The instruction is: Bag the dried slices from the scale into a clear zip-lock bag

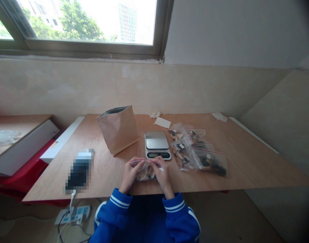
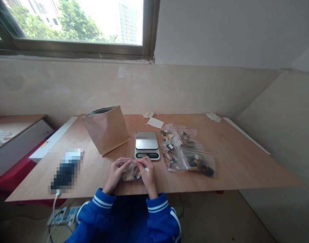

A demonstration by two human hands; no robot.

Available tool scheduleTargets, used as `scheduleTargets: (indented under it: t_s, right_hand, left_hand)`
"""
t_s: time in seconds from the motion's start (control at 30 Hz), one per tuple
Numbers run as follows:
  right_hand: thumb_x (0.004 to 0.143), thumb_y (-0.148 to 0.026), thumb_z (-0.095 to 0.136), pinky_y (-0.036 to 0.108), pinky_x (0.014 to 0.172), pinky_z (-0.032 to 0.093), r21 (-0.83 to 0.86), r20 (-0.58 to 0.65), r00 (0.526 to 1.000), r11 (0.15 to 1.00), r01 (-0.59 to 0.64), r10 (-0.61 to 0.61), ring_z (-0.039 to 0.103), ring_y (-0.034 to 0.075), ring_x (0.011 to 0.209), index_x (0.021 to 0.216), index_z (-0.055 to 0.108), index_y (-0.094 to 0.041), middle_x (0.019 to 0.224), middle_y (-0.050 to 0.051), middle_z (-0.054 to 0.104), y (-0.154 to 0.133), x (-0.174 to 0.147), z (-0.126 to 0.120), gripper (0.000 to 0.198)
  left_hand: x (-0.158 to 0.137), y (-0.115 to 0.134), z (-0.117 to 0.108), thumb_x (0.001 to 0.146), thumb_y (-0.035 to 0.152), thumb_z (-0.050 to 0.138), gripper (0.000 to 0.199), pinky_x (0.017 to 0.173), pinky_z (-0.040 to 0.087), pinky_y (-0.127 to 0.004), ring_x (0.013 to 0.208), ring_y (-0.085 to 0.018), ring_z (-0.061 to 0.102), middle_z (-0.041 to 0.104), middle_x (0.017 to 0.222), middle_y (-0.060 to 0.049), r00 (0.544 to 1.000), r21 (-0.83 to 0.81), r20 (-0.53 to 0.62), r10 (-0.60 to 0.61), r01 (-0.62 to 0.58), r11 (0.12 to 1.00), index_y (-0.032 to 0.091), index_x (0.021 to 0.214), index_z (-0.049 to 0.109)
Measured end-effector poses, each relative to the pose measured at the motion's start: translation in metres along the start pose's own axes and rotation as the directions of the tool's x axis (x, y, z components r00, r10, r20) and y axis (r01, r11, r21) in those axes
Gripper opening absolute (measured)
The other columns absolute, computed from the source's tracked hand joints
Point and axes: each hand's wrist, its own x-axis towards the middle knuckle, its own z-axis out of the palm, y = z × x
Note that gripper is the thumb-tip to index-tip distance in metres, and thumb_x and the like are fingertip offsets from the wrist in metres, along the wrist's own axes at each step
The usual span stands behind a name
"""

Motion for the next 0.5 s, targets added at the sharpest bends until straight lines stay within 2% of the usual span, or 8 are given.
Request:
scheduleTargets:
  t_s: [0.17, 0.37, 0.5]
  right_hand:
    - [0.087, -0.029, 0.061, 0.030, 0.072, 0.049, 0.020, -0.015, 0.999, 0.999, 0.038, -0.038, 0.059, 0.017, 0.076, 0.078, 0.072, -0.022, 0.077, 0.002, 0.062, 0.001, -0.001, -0.001, 0.016]
    - [0.090, -0.047, 0.052, 0.029, 0.072, 0.049, 0.027, -0.078, 0.986, 0.989, -0.144, 0.145, 0.062, 0.020, 0.078, 0.083, 0.071, -0.018, 0.079, 0.006, 0.066, -0.004, -0.001, -0.003, 0.035]
    - [0.088, -0.057, 0.050, 0.029, 0.071, 0.049, 0.021, -0.124, 0.968, 0.976, -0.217, 0.218, 0.064, 0.022, 0.079, 0.083, 0.070, -0.016, 0.079, 0.009, 0.069, -0.001, -0.003, -0.003, 0.045]
  left_hand:
    - [-0.001, 0.000, 0.000, 0.078, 0.040, 0.067, 0.028, 0.072, 0.048, -0.028, 0.080, -0.021, 0.065, 0.071, 0.082, -0.008, 1.000, -0.002, -0.007, -0.016, 0.016, 1.000, 0.013, 0.084, 0.072]
    - [-0.001, 0.011, 0.000, 0.080, 0.045, 0.062, 0.035, 0.072, 0.048, -0.027, 0.083, -0.021, 0.063, 0.071, 0.086, -0.008, 0.997, -0.034, -0.077, -0.028, 0.026, 0.999, 0.013, 0.085, 0.073]
    - [0.000, 0.004, 0.000, 0.081, 0.052, 0.060, 0.041, 0.068, 0.047, -0.025, 0.078, -0.019, 0.063, 0.070, 0.079, -0.007, 0.990, -0.072, -0.132, -0.049, 0.039, 0.997, 0.013, 0.081, 0.073]
